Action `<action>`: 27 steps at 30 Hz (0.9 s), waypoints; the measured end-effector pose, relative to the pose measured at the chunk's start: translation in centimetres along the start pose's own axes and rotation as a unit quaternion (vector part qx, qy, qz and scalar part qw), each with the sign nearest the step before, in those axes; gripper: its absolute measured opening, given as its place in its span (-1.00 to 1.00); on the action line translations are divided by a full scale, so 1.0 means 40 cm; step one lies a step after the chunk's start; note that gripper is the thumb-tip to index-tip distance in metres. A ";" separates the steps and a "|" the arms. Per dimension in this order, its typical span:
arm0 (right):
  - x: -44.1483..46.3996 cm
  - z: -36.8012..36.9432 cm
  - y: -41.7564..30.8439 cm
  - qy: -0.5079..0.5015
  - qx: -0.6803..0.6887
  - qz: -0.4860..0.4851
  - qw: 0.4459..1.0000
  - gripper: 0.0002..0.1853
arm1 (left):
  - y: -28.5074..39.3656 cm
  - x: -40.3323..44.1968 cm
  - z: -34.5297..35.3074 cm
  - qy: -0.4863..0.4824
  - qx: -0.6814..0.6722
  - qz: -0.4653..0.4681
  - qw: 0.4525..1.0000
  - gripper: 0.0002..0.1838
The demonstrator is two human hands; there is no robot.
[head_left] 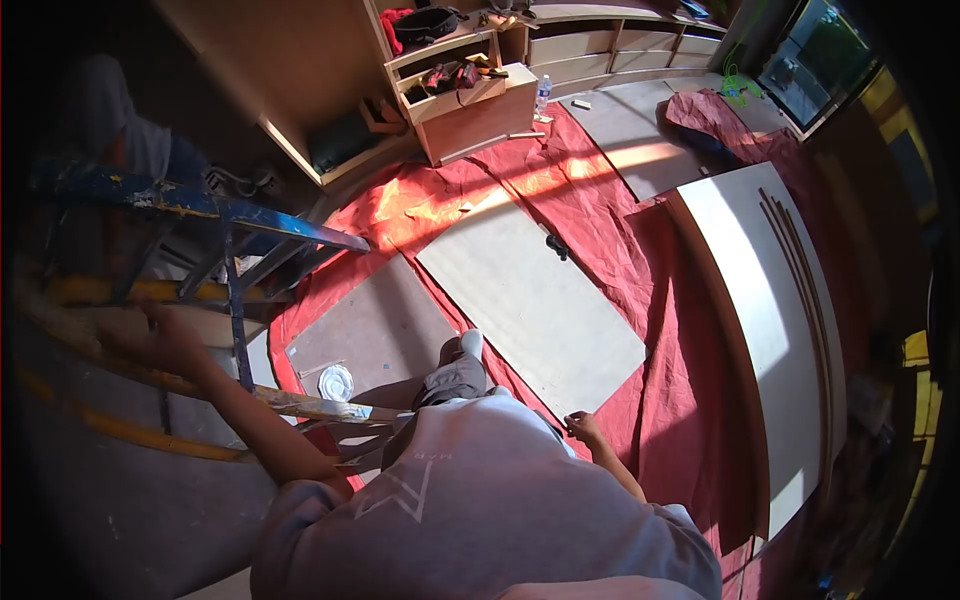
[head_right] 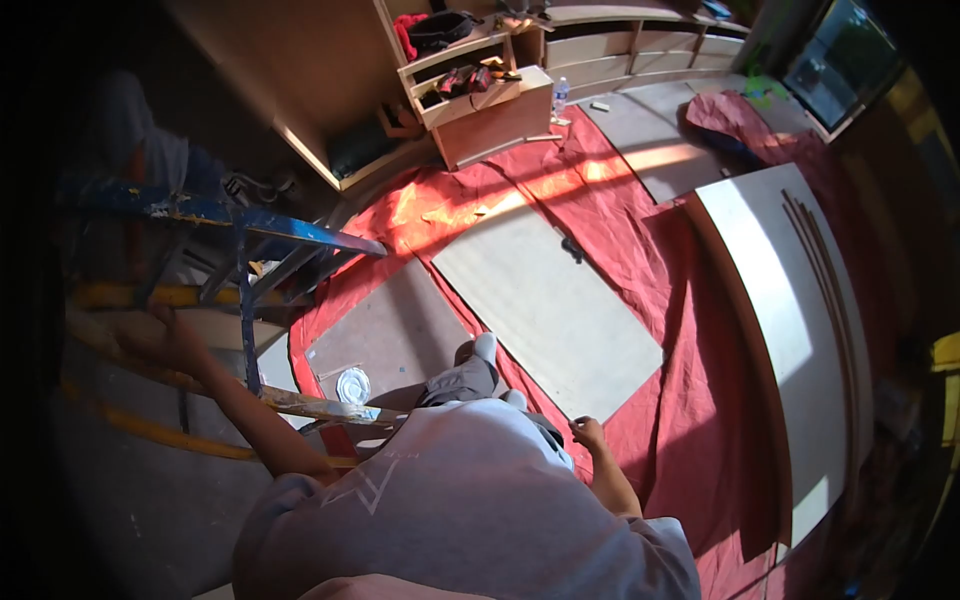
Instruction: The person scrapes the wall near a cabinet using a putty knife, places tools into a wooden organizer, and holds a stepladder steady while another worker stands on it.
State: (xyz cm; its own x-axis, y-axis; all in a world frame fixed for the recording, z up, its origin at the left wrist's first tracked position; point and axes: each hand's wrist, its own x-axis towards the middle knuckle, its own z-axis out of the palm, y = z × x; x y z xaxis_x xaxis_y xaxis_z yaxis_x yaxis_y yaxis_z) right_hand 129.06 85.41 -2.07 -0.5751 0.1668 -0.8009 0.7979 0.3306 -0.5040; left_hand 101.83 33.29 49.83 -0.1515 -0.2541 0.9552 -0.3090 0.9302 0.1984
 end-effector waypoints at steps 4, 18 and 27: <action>0.086 -0.044 -0.058 0.004 -0.053 -0.032 0.998 -0.56 | 0.111 -0.024 0.124 -0.055 -0.126 -0.035 0.990 -0.38; 0.178 -0.203 -0.421 0.307 0.127 0.057 0.941 -0.60 | 0.280 -1.137 0.936 -0.967 -0.142 0.104 0.185 -0.55; 0.071 0.107 -0.286 0.310 0.244 0.250 0.884 -0.61 | 0.899 -1.171 0.864 -0.949 -0.235 0.128 0.166 -0.60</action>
State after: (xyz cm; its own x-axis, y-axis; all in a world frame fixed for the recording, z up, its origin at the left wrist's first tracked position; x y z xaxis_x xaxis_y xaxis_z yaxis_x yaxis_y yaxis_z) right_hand 119.06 78.13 0.03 0.0037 0.7066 -0.7076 0.8766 -0.3428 -0.3378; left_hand 65.37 69.48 4.63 -0.2644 0.5994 -0.7555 -0.0237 0.7791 0.6265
